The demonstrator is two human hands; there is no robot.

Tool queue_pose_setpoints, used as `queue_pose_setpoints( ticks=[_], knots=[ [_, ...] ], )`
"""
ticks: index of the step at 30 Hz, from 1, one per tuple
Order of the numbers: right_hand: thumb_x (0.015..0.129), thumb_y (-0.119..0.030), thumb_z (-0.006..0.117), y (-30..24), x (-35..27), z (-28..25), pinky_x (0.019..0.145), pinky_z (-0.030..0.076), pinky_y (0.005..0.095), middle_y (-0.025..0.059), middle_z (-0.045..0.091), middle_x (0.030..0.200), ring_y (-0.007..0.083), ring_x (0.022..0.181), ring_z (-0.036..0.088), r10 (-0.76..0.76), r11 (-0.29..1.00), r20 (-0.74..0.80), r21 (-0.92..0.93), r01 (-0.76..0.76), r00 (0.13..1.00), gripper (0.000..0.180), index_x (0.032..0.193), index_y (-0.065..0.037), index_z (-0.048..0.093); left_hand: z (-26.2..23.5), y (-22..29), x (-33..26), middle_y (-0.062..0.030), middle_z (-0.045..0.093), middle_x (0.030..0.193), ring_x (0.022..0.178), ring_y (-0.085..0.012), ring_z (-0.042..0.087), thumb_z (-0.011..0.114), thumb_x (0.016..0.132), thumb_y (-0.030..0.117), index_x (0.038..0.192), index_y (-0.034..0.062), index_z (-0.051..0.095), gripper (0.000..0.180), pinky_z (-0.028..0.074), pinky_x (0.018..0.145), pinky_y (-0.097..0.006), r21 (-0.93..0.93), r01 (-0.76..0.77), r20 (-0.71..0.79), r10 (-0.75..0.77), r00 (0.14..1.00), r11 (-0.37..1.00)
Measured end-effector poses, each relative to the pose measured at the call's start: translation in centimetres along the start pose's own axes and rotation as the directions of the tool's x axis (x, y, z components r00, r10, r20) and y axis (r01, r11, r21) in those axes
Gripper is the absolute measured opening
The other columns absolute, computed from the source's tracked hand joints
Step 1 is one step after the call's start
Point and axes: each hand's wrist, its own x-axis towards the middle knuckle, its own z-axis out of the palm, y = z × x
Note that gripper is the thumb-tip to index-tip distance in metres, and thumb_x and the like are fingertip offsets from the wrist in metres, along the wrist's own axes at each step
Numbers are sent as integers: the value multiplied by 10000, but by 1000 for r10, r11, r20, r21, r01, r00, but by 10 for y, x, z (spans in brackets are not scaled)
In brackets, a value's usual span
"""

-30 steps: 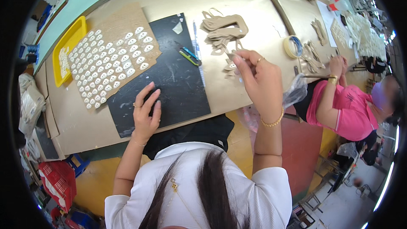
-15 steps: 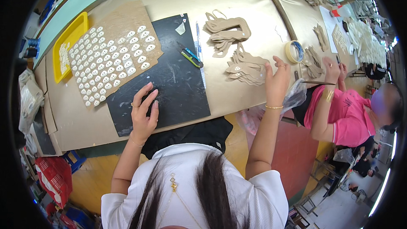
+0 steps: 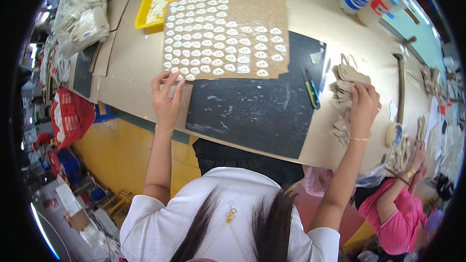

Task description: The person assembles small white plastic components with beige fabric pieces at a workbench. They repeatedly pick up a plastic part, attach a fabric piece, and place the finished unit on a cardboard sheet. A utility knife is used to trim excess fabric from the assembled parts.

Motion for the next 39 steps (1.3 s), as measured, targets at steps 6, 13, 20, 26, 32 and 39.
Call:
queue_pose_setpoints(
  ticks=[6,13,20,26,32,39],
  knots=[
    [913,-166,701,-6,3,-2,874,434,414,50,688,1033,272,998,627,-37,999,-10,5,37,999,158,1050,-93,726,-4,-20,7,-57,600,1274,1171,-285,551,840,782,142,1094,98,747,329,485,956,-397,187,-306,100,292,951,933],
    [900,-142,713,-6,6,-5,871,432,419,46,673,964,276,964,626,24,998,49,61,-27,998,113,972,-78,654,-8,-27,32,-34,594,1302,1188,-258,538,839,750,164,1067,113,719,342,459,965,-428,222,-563,276,503,819,796],
    [903,-142,713,-2,3,-2,875,425,424,50,663,932,277,946,622,28,991,28,133,-32,999,106,964,-78,654,-10,-26,39,-23,597,1279,1186,-249,538,820,770,155,1065,128,715,314,439,976,-424,195,-589,283,530,799,784],
    [905,-140,710,-4,3,-6,870,427,425,49,661,928,276,940,621,27,993,50,116,-33,998,102,962,-77,653,-11,-28,41,-10,602,1269,1185,-242,532,793,800,155,1041,129,718,254,427,981,-428,172,-607,329,536,778,776],
    [907,-140,710,-1,2,-4,870,432,425,51,665,931,277,934,620,23,991,51,132,-30,998,108,971,-76,649,-10,-28,42,5,603,1263,1183,-230,522,771,807,138,1027,142,725,225,396,1000,-428,193,-618,339,539,771,762],
    [910,-153,708,-2,1,-3,886,433,424,50,674,932,276,941,623,25,991,34,127,-29,999,117,983,-81,653,-5,-25,29,-14,608,1192,1166,-231,522,759,806,94,1064,157,735,267,388,979,-429,244,-436,196,396,897,866]
  ],
)
